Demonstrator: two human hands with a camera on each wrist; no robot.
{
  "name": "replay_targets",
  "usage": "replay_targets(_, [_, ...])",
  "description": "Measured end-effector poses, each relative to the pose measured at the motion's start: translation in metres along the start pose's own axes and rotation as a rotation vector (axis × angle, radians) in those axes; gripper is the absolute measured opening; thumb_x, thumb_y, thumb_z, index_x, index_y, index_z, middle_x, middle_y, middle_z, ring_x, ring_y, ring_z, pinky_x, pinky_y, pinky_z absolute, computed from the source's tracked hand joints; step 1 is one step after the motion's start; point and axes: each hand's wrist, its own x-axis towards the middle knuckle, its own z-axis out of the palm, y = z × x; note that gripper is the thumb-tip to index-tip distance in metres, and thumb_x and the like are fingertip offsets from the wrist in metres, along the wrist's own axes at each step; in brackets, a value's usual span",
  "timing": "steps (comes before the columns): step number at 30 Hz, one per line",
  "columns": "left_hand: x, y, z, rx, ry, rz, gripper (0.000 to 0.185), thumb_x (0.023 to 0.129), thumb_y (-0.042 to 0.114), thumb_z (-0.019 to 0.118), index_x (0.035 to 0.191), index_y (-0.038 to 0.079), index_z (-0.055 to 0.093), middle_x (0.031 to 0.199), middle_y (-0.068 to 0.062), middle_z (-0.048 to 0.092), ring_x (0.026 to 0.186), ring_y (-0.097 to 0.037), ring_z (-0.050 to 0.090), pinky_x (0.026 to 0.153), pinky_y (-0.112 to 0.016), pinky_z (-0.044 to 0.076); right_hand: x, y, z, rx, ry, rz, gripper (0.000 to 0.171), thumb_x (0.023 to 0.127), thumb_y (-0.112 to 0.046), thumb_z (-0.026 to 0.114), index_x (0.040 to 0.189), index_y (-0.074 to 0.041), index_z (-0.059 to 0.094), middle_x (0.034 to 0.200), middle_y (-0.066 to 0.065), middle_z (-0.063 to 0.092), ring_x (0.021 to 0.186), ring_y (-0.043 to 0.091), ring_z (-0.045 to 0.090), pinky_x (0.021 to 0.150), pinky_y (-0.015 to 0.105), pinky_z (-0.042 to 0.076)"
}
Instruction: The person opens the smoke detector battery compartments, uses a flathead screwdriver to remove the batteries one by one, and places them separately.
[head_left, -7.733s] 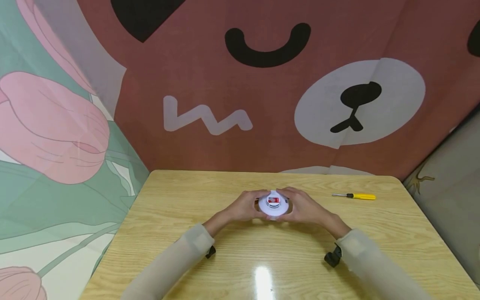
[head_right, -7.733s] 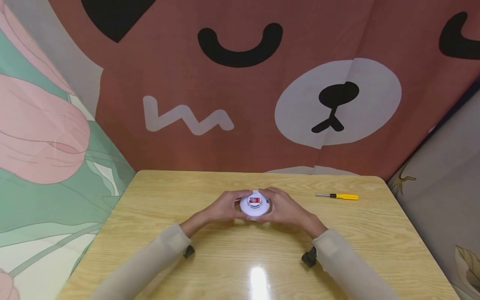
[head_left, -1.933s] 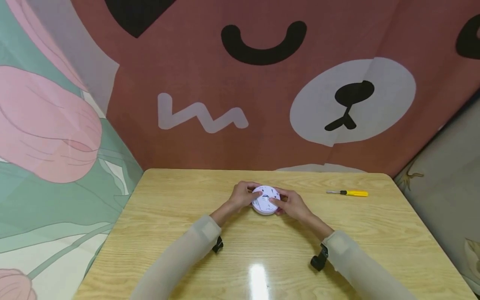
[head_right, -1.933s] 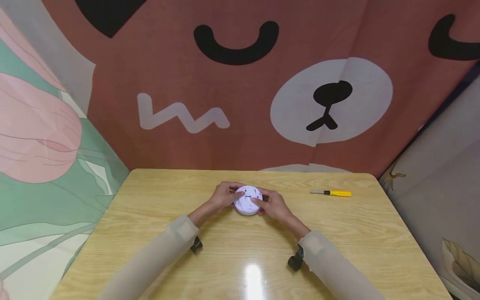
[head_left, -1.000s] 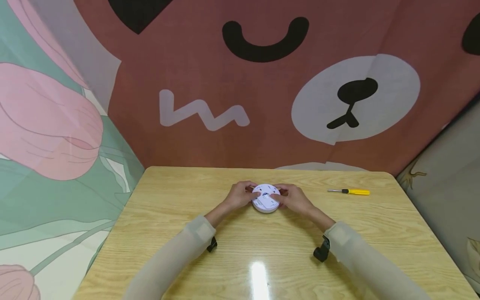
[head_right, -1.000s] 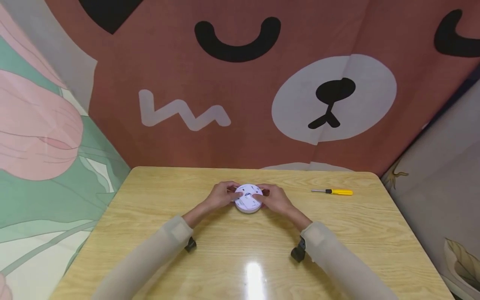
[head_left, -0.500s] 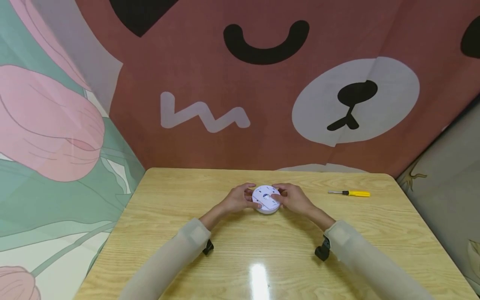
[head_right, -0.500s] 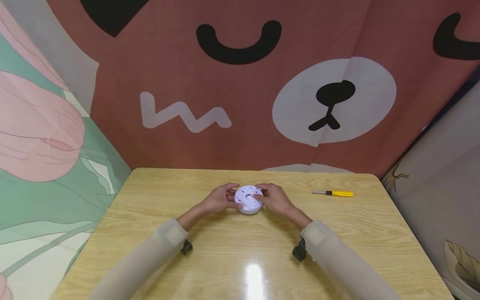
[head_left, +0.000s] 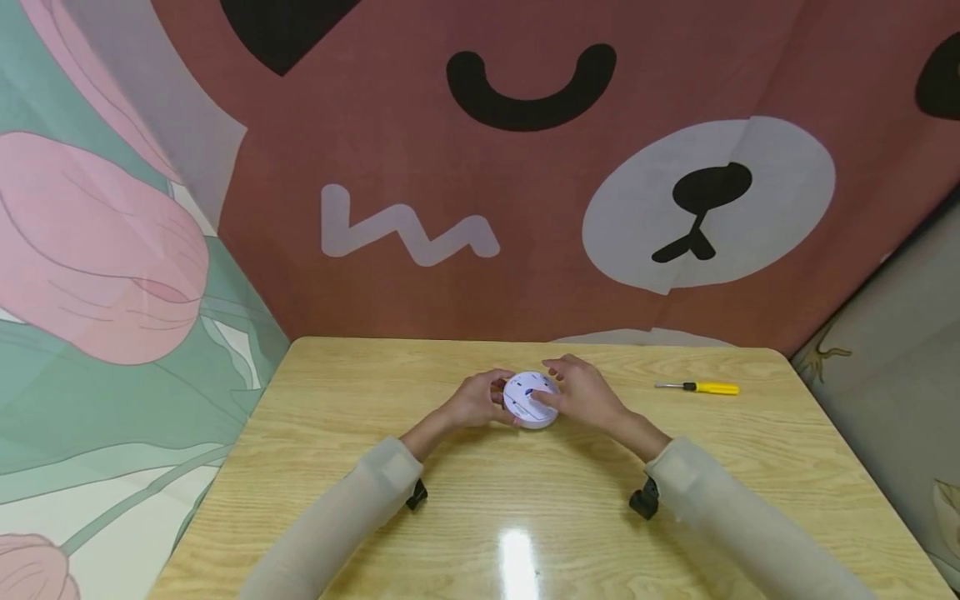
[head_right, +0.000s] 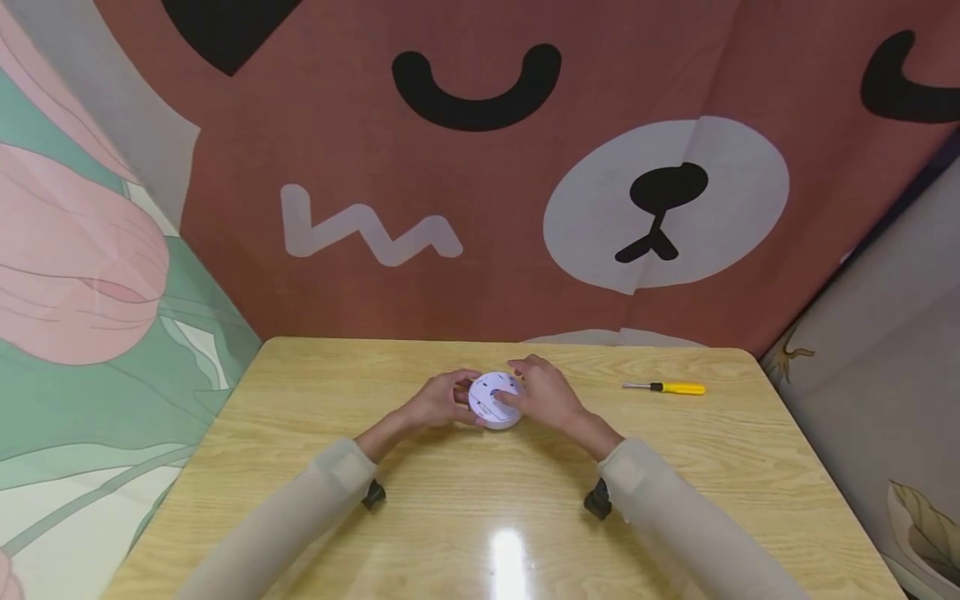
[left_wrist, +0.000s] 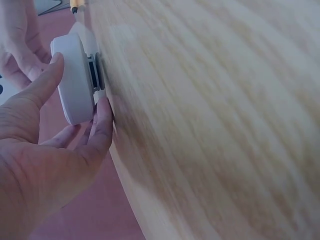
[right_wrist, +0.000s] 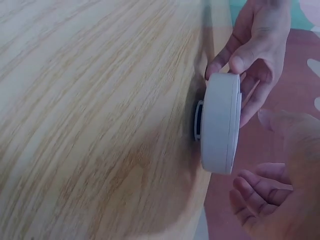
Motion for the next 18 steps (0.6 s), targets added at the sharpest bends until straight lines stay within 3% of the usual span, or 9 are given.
replay_targets(11, [0.002, -0.006, 0.001, 0.004, 0.008, 0.031, 0.076, 0.077, -0.01, 0.09, 0.144, -0.004, 0.056, 0.122, -0.017, 0.065, 0.104, -0.024, 0.074, 0.08, -0.024, 0.06, -0.002, -0.01, 0.009, -0.046, 0.006, 0.001, 0.065, 0.082, -0.041, 0.091, 0.125, 0.005, 0.074, 0.112, 0.016, 0.071, 0.1, 0.029, 0.067, 0.084, 0.048, 0.059])
replay_targets(18, [0.003, -0.006, 0.002, 0.025, 0.019, 0.037, 0.075, 0.077, -0.005, 0.092, 0.143, -0.002, 0.057, 0.122, -0.016, 0.065, 0.106, -0.024, 0.074, 0.082, -0.025, 0.061, -0.003, -0.011, 0.014, -0.053, -0.005, 0.006, 0.061, 0.08, -0.043, 0.093, 0.12, 0.001, 0.077, 0.103, 0.009, 0.068, 0.089, 0.019, 0.06, 0.075, 0.037, 0.055])
